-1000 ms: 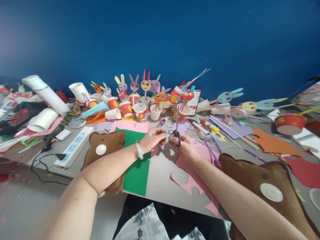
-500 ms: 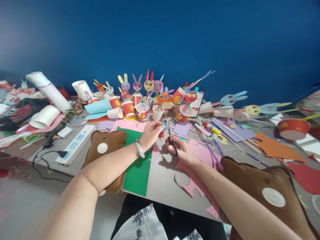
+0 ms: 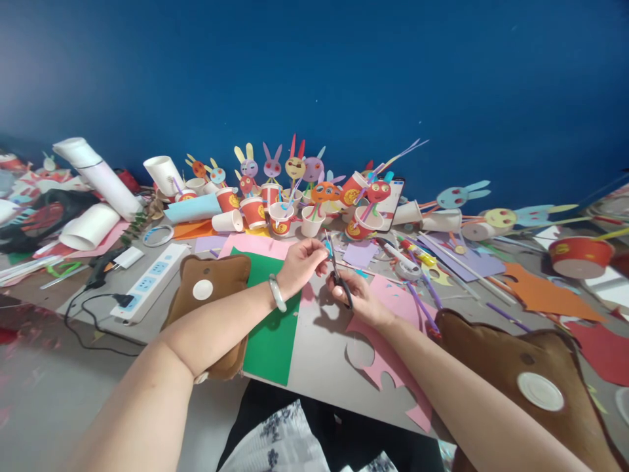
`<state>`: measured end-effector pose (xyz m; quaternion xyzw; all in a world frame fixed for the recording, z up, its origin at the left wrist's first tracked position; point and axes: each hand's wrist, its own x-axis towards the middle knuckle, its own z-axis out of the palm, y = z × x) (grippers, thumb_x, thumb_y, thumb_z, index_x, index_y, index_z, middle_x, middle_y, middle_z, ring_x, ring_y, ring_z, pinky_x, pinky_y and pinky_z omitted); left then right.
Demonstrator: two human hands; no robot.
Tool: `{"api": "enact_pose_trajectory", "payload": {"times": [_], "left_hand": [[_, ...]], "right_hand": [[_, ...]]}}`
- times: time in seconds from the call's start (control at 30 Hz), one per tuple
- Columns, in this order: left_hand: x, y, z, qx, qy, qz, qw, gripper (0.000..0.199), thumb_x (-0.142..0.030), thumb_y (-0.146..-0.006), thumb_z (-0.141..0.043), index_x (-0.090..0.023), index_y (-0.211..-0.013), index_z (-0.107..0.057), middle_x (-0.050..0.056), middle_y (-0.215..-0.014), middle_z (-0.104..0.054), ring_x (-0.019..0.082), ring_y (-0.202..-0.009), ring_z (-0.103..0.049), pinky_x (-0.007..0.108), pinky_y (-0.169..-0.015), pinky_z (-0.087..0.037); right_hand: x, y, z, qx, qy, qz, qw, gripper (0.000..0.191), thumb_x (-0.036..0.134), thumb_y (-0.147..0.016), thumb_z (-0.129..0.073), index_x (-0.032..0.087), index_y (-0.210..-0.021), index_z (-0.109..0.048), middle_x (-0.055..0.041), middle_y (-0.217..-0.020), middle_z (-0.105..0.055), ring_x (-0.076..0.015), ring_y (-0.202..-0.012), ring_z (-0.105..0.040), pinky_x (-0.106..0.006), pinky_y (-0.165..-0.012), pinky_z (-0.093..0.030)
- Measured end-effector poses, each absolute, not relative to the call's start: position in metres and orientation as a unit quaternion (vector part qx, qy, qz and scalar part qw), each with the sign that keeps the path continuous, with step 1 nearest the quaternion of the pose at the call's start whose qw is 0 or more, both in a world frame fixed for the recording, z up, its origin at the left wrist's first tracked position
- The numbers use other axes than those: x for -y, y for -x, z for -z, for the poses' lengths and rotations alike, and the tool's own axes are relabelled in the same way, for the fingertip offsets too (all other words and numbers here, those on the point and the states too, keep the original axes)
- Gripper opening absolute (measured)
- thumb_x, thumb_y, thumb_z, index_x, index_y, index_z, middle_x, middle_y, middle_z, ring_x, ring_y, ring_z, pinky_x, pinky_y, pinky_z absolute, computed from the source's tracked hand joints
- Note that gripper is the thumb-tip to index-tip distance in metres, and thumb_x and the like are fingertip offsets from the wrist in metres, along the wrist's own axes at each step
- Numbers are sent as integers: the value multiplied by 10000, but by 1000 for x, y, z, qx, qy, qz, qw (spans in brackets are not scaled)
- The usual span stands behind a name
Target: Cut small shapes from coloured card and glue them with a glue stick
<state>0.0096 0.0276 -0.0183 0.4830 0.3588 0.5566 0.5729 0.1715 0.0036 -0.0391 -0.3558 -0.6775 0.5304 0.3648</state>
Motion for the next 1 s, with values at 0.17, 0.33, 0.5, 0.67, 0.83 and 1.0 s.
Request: {"api": "enact_pose_trajectory", "payload": {"times": [0.17, 0.33, 0.5, 0.67, 0.83, 1.0], "left_hand": [[-26, -10, 17, -364, -483, -548, 577, 199, -300, -736, -654, -159, -721, -515, -44, -524, -538, 68, -455, -526, 190, -465, -412], [-26, -10, 18, -360, -468, -550, 590, 166, -277, -725, -637, -156, -725, -522, -43, -530, -540, 66, -445, -512, 189, -452, -402], [-27, -11, 20, -351, -457, -553, 602, 165, -281, -718, -634, -157, -728, -525, -51, -528, -529, 66, -438, -501, 191, -448, -398], [-29, -10, 21, -345, -448, -553, 612, 166, -281, -722, -636, -154, -721, -529, -53, -526, -519, 66, -438, -504, 190, -445, -395], [-29, -10, 19, -347, -438, -565, 607, 198, -304, -717, -656, -147, -724, -535, -46, -559, -540, 61, -431, -509, 190, -429, -390], [-29, -10, 19, -344, -434, -569, 607, 313, -403, -699, -714, -147, -746, -540, -39, -586, -565, 57, -424, -511, 191, -423, -390]], "right_hand": [[-4, -171, 37, 682, 364, -518, 367, 452, 621, -749, -642, 190, -663, -536, 8, -627, -458, -134, -603, -379, -273, -542, -294], [-5, -172, 40, 680, 369, -520, 363, 461, 624, -752, -639, 185, -679, -519, 18, -617, -443, -125, -591, -378, -270, -540, -289], [-6, -173, 44, 689, 368, -514, 354, 478, 636, -762, -621, 181, -690, -494, 23, -631, -438, -122, -602, -385, -266, -550, -298], [-7, -173, 45, 696, 379, -503, 347, 491, 653, -767, -599, 177, -695, -501, 34, -607, -418, -110, -573, -356, -261, -538, -281], [-7, -173, 46, 702, 371, -501, 343, 474, 631, -782, -601, 177, -698, -492, 25, -637, -423, -118, -607, -375, -267, -559, -286], [-7, -172, 48, 698, 356, -520, 340, 503, 677, -768, -585, 181, -732, -508, 4, -681, -473, -136, -628, -428, -287, -581, -339]]}}
